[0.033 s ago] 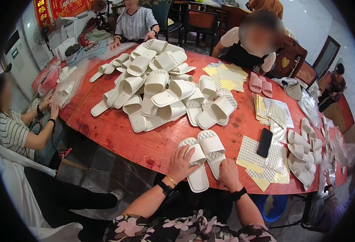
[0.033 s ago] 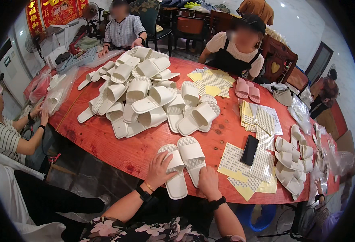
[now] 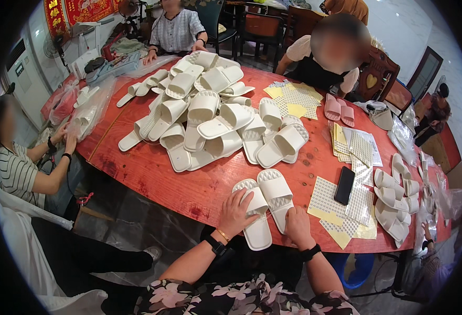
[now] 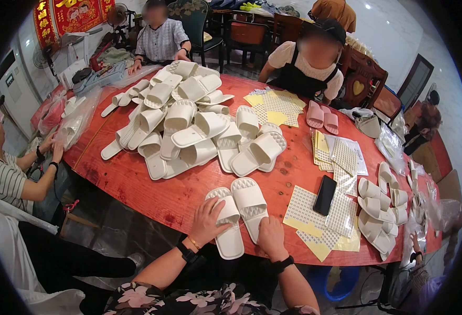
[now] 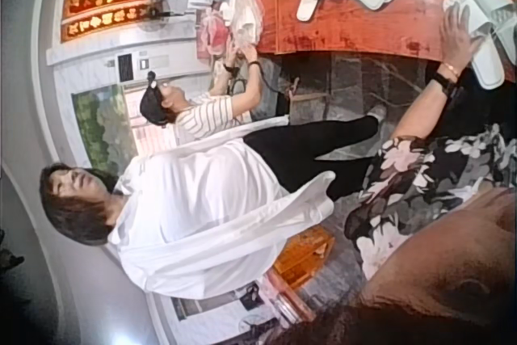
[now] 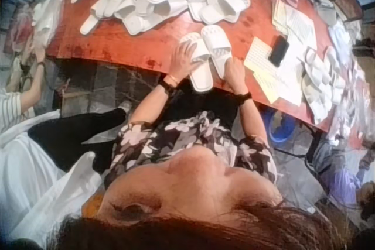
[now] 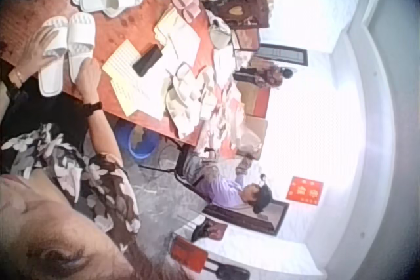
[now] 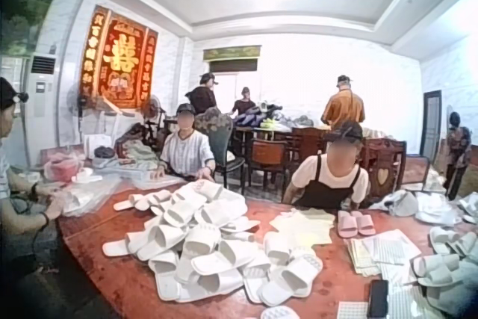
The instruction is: Apply stickers to and assemble white foam slippers at a manufacturing table.
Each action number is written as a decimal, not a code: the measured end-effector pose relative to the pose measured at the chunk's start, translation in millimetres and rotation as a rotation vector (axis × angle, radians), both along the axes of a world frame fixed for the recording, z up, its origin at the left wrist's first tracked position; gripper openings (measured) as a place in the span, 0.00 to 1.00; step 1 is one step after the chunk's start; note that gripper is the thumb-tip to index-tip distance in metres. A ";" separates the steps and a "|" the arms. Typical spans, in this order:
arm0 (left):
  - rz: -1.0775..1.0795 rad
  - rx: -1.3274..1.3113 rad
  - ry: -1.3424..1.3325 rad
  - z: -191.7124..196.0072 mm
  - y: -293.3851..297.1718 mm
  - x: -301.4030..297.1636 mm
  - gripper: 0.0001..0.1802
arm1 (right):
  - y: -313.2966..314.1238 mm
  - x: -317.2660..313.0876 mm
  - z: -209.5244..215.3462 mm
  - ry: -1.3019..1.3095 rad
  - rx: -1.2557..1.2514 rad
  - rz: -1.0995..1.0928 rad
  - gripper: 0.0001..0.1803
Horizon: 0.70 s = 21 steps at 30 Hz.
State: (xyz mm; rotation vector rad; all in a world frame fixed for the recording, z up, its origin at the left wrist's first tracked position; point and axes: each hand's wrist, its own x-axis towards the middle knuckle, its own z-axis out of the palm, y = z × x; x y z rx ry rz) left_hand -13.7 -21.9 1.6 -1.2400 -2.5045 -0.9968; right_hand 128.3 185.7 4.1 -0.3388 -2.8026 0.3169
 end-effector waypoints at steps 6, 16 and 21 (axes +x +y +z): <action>0.002 0.009 0.010 -2.2 1.0 -0.4 0.43 | 0.0 2.6 -2.8 0.039 0.010 0.015 0.07; 0.000 0.008 0.008 -0.7 0.4 -0.7 0.42 | -0.1 8.1 8.6 0.074 -0.189 0.006 0.14; 0.000 0.025 0.003 0.2 1.7 -1.7 0.43 | -2.6 9.6 6.0 0.134 -0.200 -0.023 0.07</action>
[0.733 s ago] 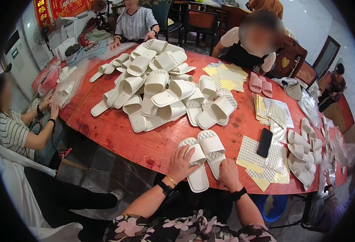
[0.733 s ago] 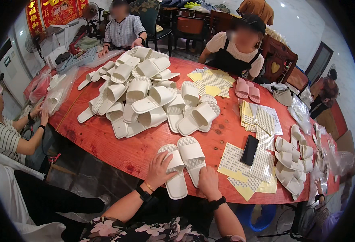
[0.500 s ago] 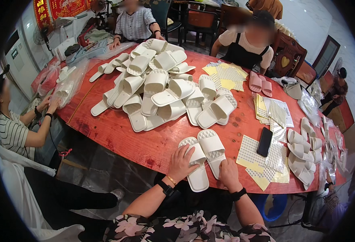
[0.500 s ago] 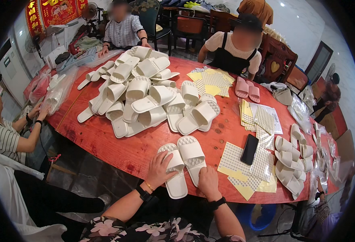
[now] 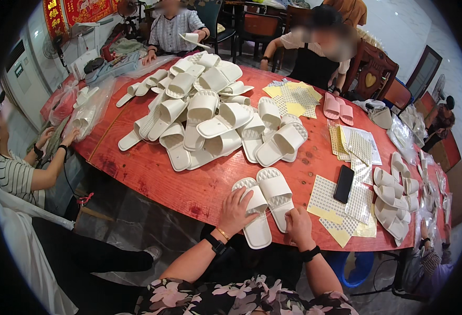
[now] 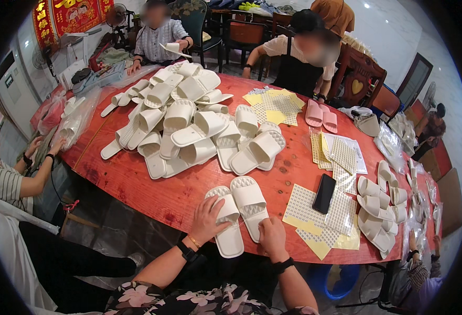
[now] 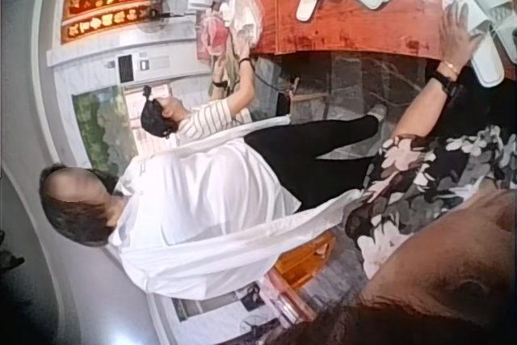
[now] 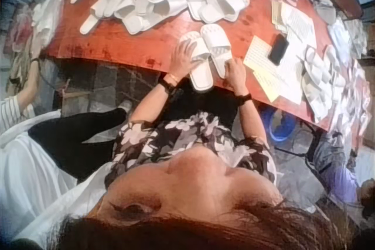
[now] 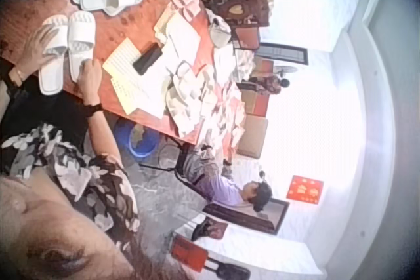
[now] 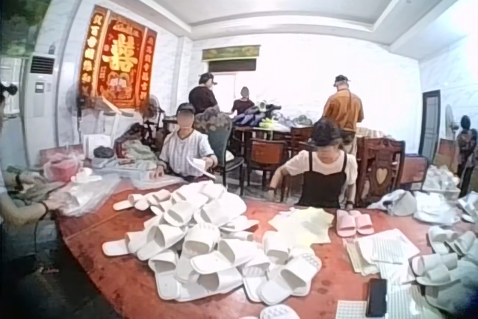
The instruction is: Apply stickers to and assemble white foam slippers at a manufacturing table.
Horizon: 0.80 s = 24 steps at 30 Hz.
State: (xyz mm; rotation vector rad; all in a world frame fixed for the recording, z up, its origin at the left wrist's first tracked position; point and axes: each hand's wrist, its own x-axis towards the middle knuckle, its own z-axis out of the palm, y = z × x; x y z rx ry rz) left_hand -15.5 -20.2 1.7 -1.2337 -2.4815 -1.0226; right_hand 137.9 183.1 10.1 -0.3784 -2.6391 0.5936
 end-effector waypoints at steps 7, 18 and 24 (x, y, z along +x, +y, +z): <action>0.005 -0.011 0.004 -0.5 -0.7 2.3 0.42 | -3.8 -1.4 -3.1 0.040 0.046 -0.022 0.06; -0.006 -0.047 -0.005 -7.8 1.2 2.2 0.43 | -0.6 1.1 -4.5 -0.069 0.043 -0.013 0.04; -0.044 0.056 0.010 -6.8 4.2 -8.2 0.45 | 0.1 -1.2 13.6 -0.018 -0.094 0.028 0.04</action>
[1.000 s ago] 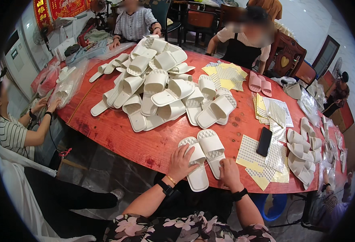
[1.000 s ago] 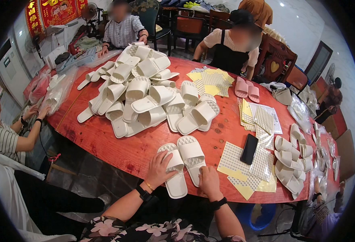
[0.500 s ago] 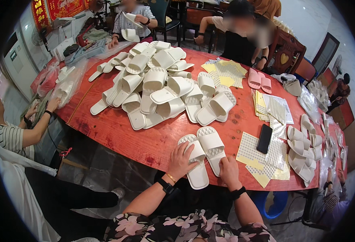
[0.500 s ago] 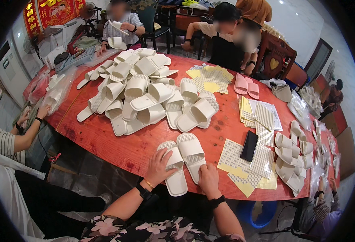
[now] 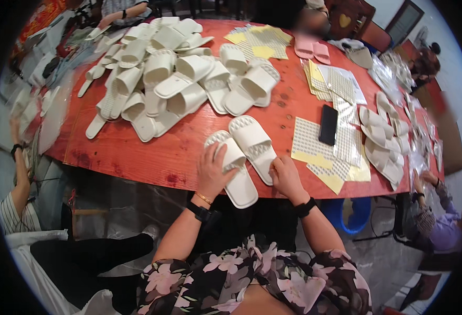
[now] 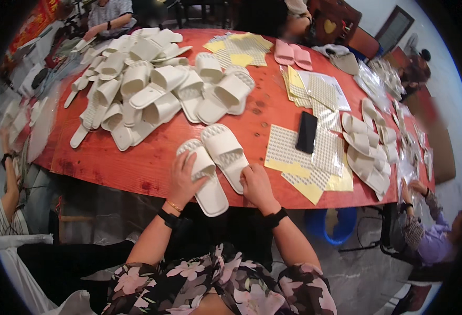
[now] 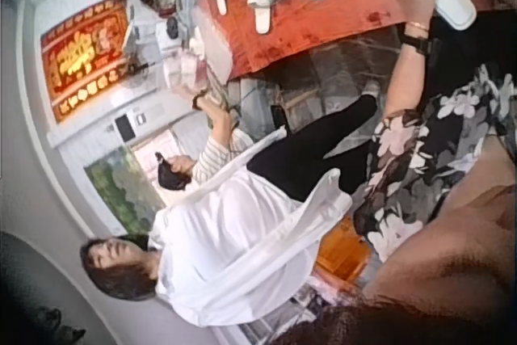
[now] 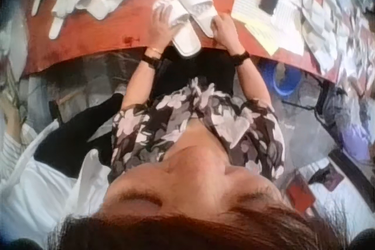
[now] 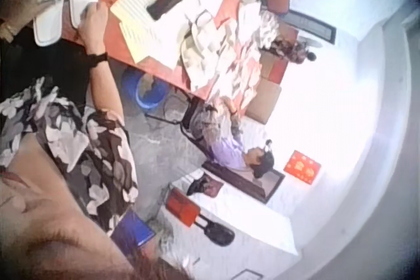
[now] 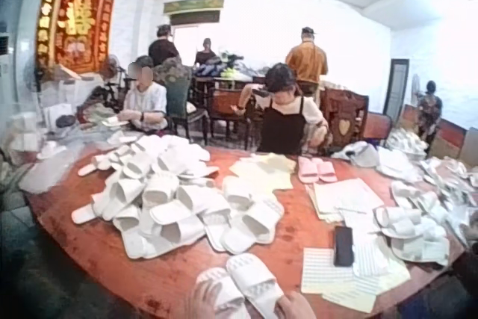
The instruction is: Apply stickers to and assemble white foam slippers at a manufacturing table.
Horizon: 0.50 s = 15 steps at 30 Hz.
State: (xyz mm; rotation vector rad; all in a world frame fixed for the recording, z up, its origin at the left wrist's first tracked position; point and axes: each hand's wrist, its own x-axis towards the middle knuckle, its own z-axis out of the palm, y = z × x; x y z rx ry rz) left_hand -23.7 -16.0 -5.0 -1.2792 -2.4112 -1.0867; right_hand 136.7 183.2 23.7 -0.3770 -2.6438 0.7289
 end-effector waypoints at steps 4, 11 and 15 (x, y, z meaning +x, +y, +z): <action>0.021 -0.028 0.034 -4.2 0.4 2.2 0.44 | 7.3 25.8 -12.3 0.093 -0.372 -0.032 0.04; -0.015 -0.036 0.023 -6.6 1.4 4.1 0.44 | 26.0 102.4 3.6 0.360 -0.732 -0.418 0.09; -0.027 -0.041 0.053 -12.5 -4.4 -0.5 0.43 | 65.5 168.0 8.9 0.685 -0.858 -0.787 0.13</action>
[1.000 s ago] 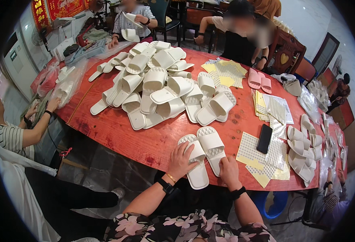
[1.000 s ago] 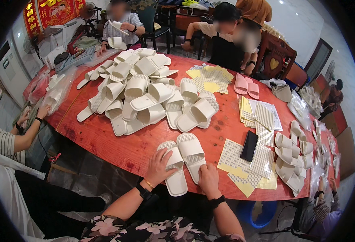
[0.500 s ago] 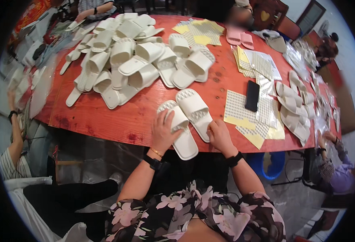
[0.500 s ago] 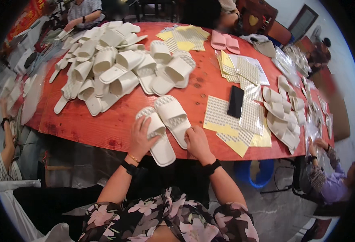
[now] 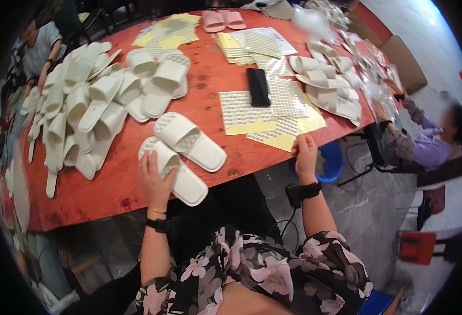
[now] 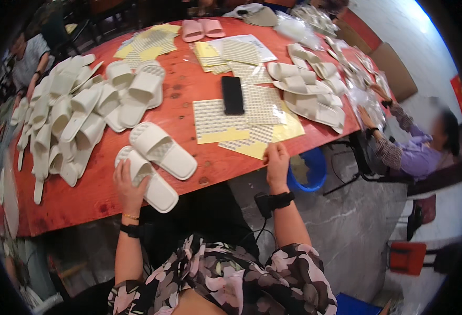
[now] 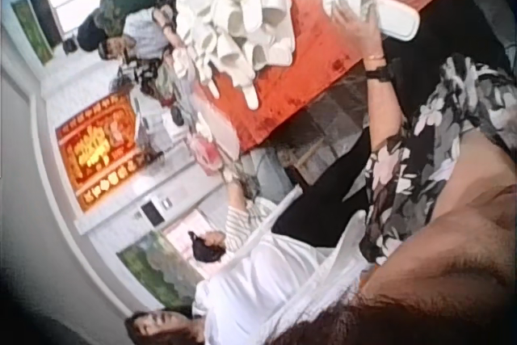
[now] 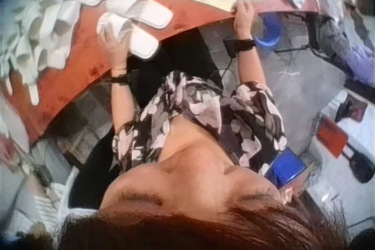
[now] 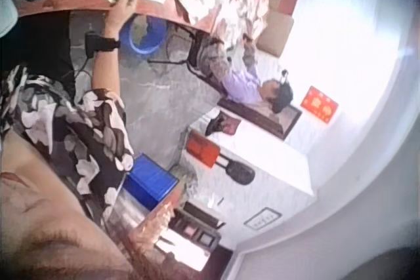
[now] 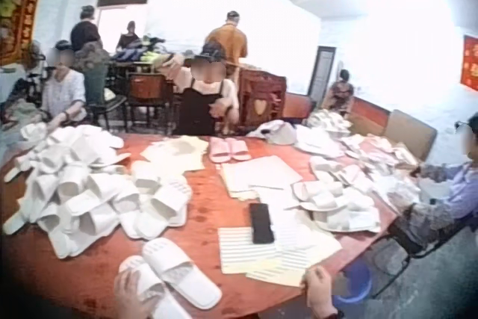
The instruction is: Apply stickers to and assemble white foam slippers at a manufacturing table.
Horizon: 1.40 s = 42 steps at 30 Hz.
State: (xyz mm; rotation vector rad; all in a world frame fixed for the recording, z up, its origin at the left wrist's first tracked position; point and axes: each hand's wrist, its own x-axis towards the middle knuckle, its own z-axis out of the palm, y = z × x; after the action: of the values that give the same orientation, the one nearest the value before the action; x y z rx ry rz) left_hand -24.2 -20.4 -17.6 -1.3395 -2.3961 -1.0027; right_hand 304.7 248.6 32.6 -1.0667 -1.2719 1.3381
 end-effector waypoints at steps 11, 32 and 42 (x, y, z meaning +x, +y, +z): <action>0.013 -0.049 -0.031 7.6 5.9 0.8 0.43 | 133.1 224.2 -57.6 0.167 -0.214 -0.675 0.05; 0.095 -0.069 0.030 17.5 -1.8 11.0 0.43 | 259.0 380.6 -192.2 -0.261 -0.329 -0.750 0.11; 0.103 -0.085 0.049 16.1 2.8 10.4 0.42 | 271.5 396.8 -205.0 -0.923 -0.017 -0.670 0.22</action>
State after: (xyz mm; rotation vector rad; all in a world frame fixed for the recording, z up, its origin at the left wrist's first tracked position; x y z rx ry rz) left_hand -13.8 -17.6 -1.4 -1.2389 -2.4680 -0.8398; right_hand 701.5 520.2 -172.4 -2.0154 -1.3153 0.3161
